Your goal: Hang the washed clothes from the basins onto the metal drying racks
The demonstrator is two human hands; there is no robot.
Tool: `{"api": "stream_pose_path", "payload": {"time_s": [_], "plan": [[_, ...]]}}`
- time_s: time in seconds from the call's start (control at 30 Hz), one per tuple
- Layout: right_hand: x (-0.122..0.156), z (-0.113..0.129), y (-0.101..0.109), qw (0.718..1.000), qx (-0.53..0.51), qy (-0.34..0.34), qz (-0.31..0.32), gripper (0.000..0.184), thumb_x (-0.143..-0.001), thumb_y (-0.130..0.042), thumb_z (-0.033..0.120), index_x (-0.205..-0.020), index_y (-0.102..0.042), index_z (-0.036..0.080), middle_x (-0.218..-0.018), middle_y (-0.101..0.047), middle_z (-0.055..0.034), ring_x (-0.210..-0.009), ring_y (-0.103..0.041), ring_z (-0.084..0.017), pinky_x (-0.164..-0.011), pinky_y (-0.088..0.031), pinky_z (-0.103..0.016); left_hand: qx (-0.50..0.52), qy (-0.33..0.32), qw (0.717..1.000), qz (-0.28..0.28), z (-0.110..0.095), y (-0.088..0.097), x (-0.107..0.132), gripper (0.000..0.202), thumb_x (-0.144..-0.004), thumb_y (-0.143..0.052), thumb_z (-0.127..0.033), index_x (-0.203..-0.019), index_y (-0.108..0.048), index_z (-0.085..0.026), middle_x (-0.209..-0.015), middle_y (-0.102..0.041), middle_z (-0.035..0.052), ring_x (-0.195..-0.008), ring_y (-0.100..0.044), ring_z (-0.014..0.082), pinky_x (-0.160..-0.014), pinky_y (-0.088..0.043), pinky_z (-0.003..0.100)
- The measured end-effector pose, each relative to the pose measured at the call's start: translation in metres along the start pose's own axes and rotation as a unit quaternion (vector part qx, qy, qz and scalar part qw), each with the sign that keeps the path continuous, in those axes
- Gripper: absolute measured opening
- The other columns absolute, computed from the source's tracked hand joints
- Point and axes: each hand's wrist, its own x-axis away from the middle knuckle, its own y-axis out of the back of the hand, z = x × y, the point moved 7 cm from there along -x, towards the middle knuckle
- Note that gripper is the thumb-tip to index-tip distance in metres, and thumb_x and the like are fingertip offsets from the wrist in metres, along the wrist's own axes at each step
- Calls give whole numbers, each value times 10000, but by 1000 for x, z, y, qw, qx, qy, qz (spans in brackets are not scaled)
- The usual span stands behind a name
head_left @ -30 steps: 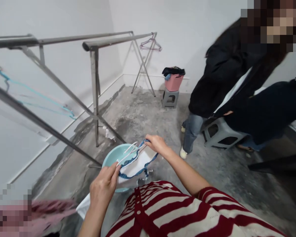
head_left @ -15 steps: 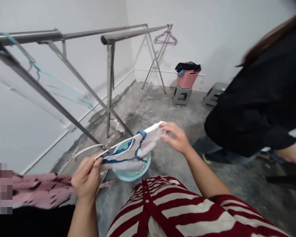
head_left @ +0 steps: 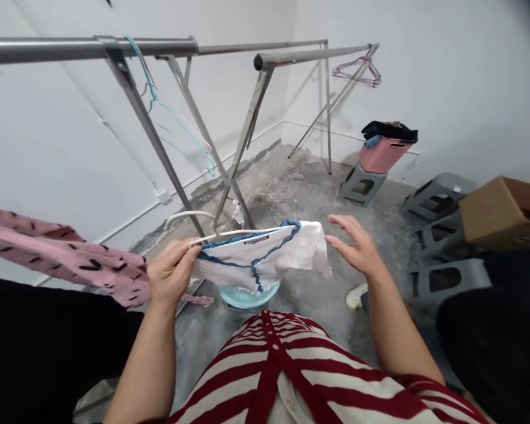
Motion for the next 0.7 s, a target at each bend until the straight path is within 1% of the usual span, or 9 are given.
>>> {"api": "stream_pose_path", "payload": {"time_s": [0.07,0.1,0.17,0.23,0.37,0.47,0.57,0.63,0.7], "plan": [[-10,24,-1,997,30,57,44,410,-847,-571,411,-1211,-558,223,-1183,-605,-108,-1111,-538,-223,-955,-404,-387,-7,3,1000,14,1,-3,-1,155,-804,-631,-193,-919,-731,-215,-763,-676,6,-650,-558,106,-566,-428,222],[-14,33,-7,992,40,78,86,368,-864,-544,418,-1173,-580,222,-1131,-628,-101,-1075,-553,-218,-953,-392,-384,-15,5,1000,17,1,-5,-1,143,-811,-624,-216,-904,-732,-205,-744,-669,8,-637,-549,106,-559,-425,223],[-19,45,-27,977,41,101,181,293,-903,-466,418,-1021,-629,205,-945,-660,-81,-909,-587,-190,-871,-410,-343,-37,10,999,28,1,-9,-1,156,-831,-602,-256,-889,-732,-190,-727,-662,15,-634,-544,111,-566,-429,229],[-17,51,-45,962,10,108,251,320,-930,-388,393,-850,-622,190,-786,-629,-61,-745,-562,-156,-736,-417,-287,-59,7,997,51,-2,-17,1,194,-855,-571,-284,-898,-728,-179,-743,-673,30,-653,-559,118,-601,-447,238],[-8,62,-66,941,-69,100,316,334,-925,-382,393,-764,-584,182,-720,-586,-38,-660,-520,-122,-620,-392,-232,-78,-21,989,122,-8,-36,11,296,-894,-501,-366,-965,-711,-170,-841,-703,78,-761,-611,152,-670,-478,262],[-7,61,-60,939,-107,64,321,338,-897,-431,447,-786,-616,188,-722,-617,-42,-645,-547,-123,-614,-414,-232,-92,-36,981,169,-1,-37,17,329,-881,-508,-434,-1026,-687,-200,-959,-699,95,-901,-618,192,-803,-483,332],[-13,44,-36,954,-111,8,278,359,-841,-494,525,-797,-659,210,-746,-661,-71,-661,-591,-156,-626,-451,-266,-141,5,971,195,24,-19,20,362,-809,-596,-483,-1042,-675,-217,-1075,-672,100,-1039,-584,233,-945,-425,414],[-15,26,-17,962,-107,-26,250,374,-807,-530,562,-801,-686,222,-788,-682,-104,-697,-617,-183,-647,-473,-293,-138,84,969,186,49,1,24,366,-790,-608,-498,-976,-688,-193,-1025,-686,99,-987,-607,232,-900,-457,397],[-14,9,-3,967,-103,-53,226,380,-782,-559,579,-797,-704,228,-813,-691,-129,-712,-629,-198,-647,-482,-309,-84,173,967,167,73,16,31,361,-803,-580,-494,-868,-692,-157,-876,-705,86,-824,-639,199,-764,-508,329]]}}
